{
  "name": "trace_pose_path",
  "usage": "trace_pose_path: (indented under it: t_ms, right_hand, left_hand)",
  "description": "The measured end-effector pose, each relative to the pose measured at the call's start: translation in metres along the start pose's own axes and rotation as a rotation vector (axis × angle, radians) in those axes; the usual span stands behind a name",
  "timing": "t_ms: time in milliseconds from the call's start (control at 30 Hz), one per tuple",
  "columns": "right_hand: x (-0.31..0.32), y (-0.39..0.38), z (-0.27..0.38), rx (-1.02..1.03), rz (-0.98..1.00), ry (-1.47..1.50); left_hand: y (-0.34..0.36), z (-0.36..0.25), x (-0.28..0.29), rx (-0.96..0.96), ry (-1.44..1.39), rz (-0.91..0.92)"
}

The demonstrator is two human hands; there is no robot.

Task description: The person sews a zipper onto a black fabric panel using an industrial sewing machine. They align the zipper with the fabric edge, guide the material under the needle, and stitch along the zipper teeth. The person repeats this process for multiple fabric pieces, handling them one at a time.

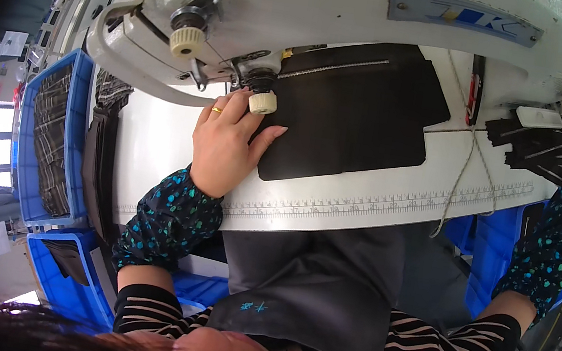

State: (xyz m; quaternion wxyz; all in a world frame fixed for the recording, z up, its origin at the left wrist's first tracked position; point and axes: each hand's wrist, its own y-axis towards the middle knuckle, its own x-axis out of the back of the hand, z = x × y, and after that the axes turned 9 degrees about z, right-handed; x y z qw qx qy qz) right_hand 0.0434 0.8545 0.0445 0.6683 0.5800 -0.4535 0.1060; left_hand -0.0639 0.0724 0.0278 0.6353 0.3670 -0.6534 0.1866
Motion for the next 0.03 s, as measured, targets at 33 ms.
trace_pose_path:
  t_ms: [33]
  right_hand:
    - [0.0026, -0.0103, -0.0275, 0.021, 0.039, -0.217]
  left_hand:
    - [0.0021, 0.0013, -0.0039, -0.011, -0.027, -0.011]
